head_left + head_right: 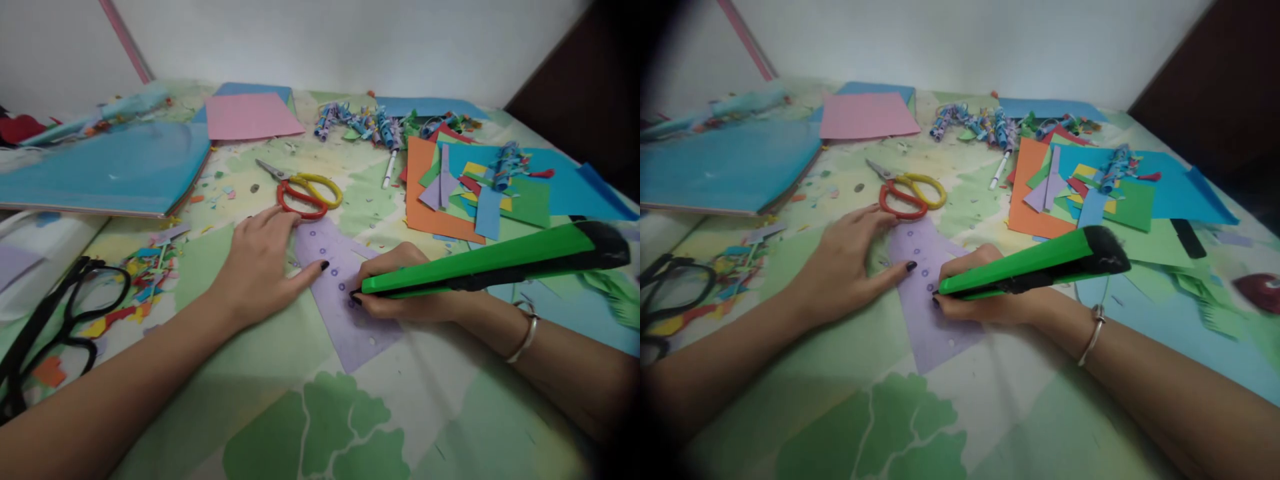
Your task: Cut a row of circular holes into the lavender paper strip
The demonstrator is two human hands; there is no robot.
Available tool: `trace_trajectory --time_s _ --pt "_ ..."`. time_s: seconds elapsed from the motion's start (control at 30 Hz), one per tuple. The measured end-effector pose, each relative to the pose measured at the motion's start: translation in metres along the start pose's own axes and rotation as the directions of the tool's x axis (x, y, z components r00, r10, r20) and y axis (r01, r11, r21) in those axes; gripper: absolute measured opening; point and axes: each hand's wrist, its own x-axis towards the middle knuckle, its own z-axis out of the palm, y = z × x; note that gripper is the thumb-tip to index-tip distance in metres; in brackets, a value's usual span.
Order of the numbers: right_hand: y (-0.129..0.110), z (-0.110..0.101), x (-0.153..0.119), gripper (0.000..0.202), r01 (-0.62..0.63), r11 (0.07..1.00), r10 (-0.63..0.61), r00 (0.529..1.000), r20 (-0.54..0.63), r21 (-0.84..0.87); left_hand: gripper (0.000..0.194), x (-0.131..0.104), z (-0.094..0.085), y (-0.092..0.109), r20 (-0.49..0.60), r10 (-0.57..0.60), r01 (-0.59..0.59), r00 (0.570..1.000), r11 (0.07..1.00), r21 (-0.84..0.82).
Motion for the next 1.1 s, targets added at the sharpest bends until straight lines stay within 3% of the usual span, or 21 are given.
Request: trace_trajectory --time_s 0.1,0.2,0.43,0.57,0.67,0.83,0.93,1.03,1.1 --pt "-0.001 -0.001 0.001 0.01 -0.01 1.0 0.01 1.0 0.019 -0.019 0.073 0.0 0.004 0.002 0.102 -0.024 0.025 0.994 1.0 -0.012" --pt "-0.001 -0.001 0.001 0.009 0.0 1.0 0.0 1.0 0.027 -0.021 0.074 0.004 0.005 0.0 0.111 -0.051 0.056 0.992 0.997 -0.049" --pt "0.002 0.002 -0.001 0.01 0.047 0.998 -0.047 0.999 0.002 0.031 0.039 0.015 -0.002 -0.015 0.047 -0.126 0.134 0.991 0.945 -0.298" --pt "0.002 0.005 -0.002 0.012 0.146 0.989 -0.145 0.989 -0.041 0.02 0.024 0.017 -0.005 -0.011 0.015 -0.12 0.113 0.993 0.874 -0.472" --pt "0.002 0.003 -0.003 0.012 0.15 0.988 -0.149 0.988 -0.031 0.037 0.019 0.016 -0.01 -0.005 -0.003 -0.175 0.15 0.985 0.85 -0.505" --pt "0.003 -0.008 0.002 0.011 0.052 0.991 -0.063 0.994 0.091 0.127 0.015 0.007 -0.024 -0.004 0.053 -0.312 0.311 0.949 0.886 -0.343" --pt "0.002 -0.013 0.006 0.011 0.015 0.979 -0.048 0.987 0.154 0.204 0.016 0.0 -0.026 -0.007 0.089 -0.331 0.342 0.939 0.921 -0.186" --pt "0.001 -0.014 0.008 0.011 -0.025 0.974 -0.017 0.983 0.184 0.227 0.032 -0.005 -0.021 -0.008 0.028 -0.293 0.294 0.956 0.954 -0.058" --pt "0.001 -0.013 0.009 0.01 -0.048 0.977 0.007 0.981 0.191 0.206 0.049 -0.006 -0.016 -0.005 -0.047 -0.156 0.157 0.987 0.987 0.021"
